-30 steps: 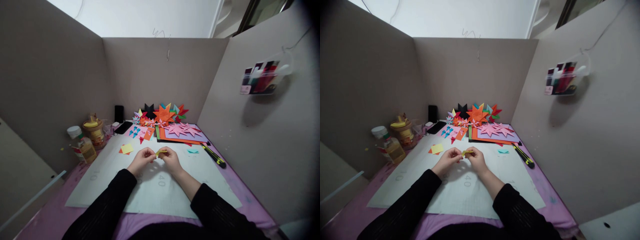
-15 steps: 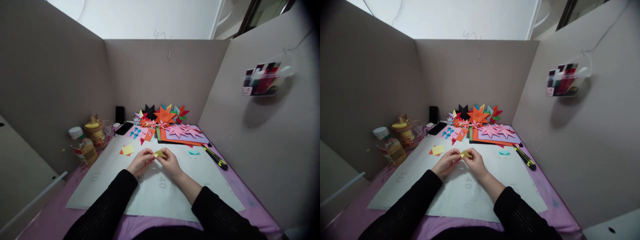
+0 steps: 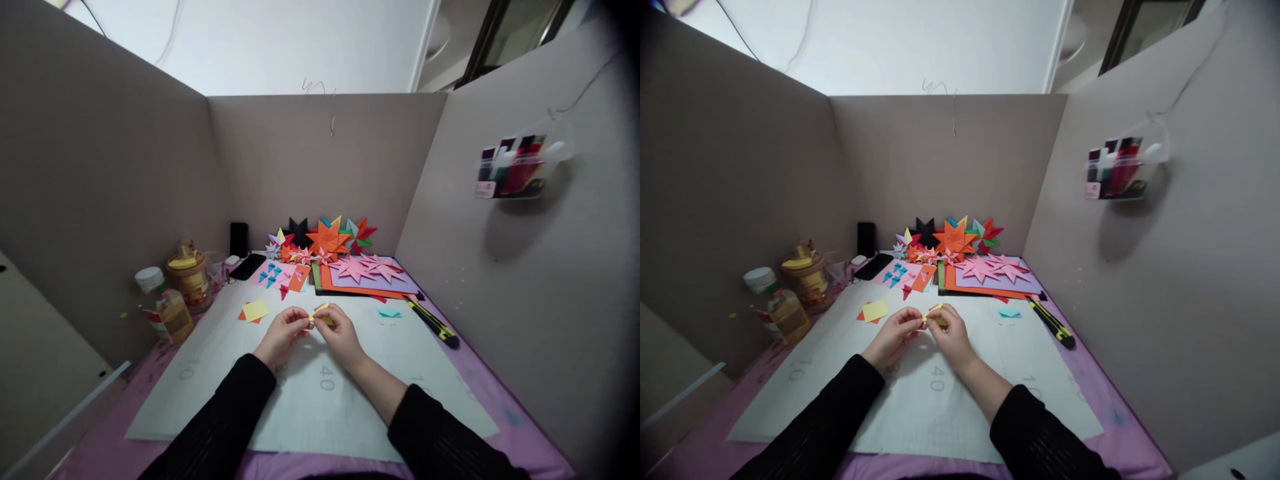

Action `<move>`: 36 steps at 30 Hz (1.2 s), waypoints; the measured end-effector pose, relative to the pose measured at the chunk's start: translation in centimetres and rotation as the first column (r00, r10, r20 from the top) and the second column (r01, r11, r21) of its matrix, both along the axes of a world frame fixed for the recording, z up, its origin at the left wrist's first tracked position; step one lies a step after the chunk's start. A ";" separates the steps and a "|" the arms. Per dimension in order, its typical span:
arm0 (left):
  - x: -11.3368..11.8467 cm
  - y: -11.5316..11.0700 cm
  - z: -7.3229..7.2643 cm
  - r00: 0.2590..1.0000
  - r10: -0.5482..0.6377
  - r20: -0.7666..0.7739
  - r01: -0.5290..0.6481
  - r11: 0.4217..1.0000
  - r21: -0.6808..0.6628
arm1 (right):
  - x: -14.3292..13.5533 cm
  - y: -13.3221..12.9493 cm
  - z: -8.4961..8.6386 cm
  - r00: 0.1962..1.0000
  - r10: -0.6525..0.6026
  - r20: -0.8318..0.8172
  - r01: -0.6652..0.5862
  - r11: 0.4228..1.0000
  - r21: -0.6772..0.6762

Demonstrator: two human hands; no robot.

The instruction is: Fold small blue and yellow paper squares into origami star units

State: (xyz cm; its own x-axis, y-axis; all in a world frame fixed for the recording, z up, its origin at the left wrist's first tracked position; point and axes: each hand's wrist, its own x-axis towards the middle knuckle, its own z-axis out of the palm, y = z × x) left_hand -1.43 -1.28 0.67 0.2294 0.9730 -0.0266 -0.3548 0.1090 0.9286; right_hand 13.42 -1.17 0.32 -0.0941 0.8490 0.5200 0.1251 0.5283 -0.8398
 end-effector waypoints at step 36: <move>0.3 -0.3 0.1 0.905 0.173 -0.388 -0.076 0.964 0.254 | -0.3 0.4 -0.8 0.943 0.025 -0.332 -0.079 0.985 -0.151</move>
State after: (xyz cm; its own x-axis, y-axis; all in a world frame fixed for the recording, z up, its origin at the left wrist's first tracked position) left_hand -1.17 -1.57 0.75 0.1226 0.9834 0.1341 0.0593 -0.1422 0.9881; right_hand 13.08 -0.78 -0.48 0.0122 0.9218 0.3876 -0.1952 0.3824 -0.9032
